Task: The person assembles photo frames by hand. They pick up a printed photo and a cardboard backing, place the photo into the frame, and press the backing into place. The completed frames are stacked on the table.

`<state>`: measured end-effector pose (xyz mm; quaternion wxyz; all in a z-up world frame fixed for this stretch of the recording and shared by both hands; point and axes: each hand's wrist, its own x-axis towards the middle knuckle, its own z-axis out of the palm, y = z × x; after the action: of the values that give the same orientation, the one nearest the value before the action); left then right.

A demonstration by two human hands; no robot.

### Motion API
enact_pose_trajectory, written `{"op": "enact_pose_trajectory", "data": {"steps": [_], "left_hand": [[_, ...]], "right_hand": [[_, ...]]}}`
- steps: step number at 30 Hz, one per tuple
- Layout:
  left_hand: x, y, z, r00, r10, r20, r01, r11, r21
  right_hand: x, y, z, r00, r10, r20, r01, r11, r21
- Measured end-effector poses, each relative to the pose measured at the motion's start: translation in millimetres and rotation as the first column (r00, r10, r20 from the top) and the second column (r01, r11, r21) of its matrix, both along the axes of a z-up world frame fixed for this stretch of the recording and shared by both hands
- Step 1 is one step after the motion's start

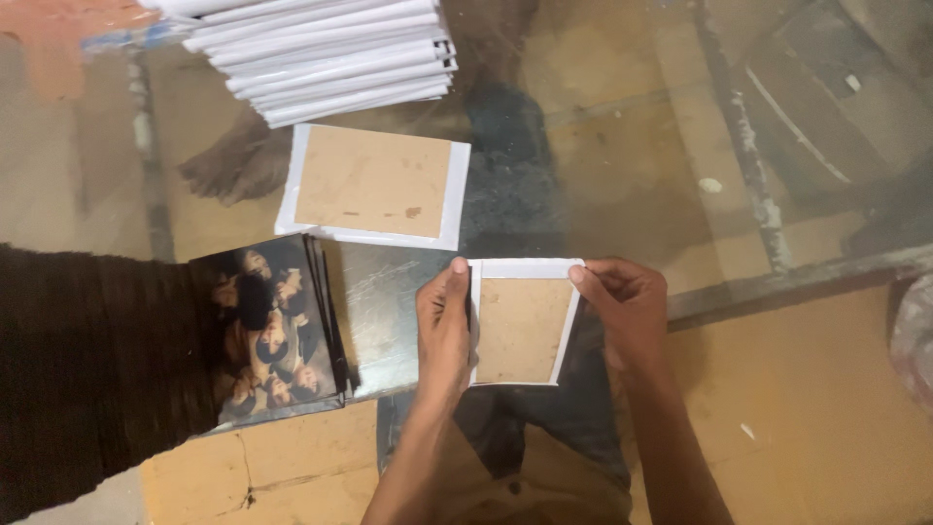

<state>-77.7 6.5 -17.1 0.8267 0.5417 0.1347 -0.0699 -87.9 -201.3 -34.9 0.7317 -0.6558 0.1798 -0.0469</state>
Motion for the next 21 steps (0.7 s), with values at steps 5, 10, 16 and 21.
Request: {"op": "enact_pose_trajectory", "data": {"steps": [5,10,16,21], "left_hand": [[5,0,3,0.999,0.039,0.001,-0.039,0.999,-0.017],[14,3,2,1.000,0.015,-0.023,-0.019,0.987,-0.157],[23,4,-15,0.995,-0.093,0.041,0.095,0.994,-0.051],[35,-6,-36,0.986,-0.169,0.009,0.166,0.975,0.148]], "right_hand": [[1,-1,0,0.998,0.035,-0.046,-0.035,0.999,-0.013],[7,-7,-8,0.996,0.066,-0.055,-0.067,0.998,-0.019],[10,-30,-41,0.995,0.028,-0.093,-0.045,0.983,-0.178],[31,-41,-60,0.997,0.062,-0.055,-0.080,0.888,-0.453]]}}
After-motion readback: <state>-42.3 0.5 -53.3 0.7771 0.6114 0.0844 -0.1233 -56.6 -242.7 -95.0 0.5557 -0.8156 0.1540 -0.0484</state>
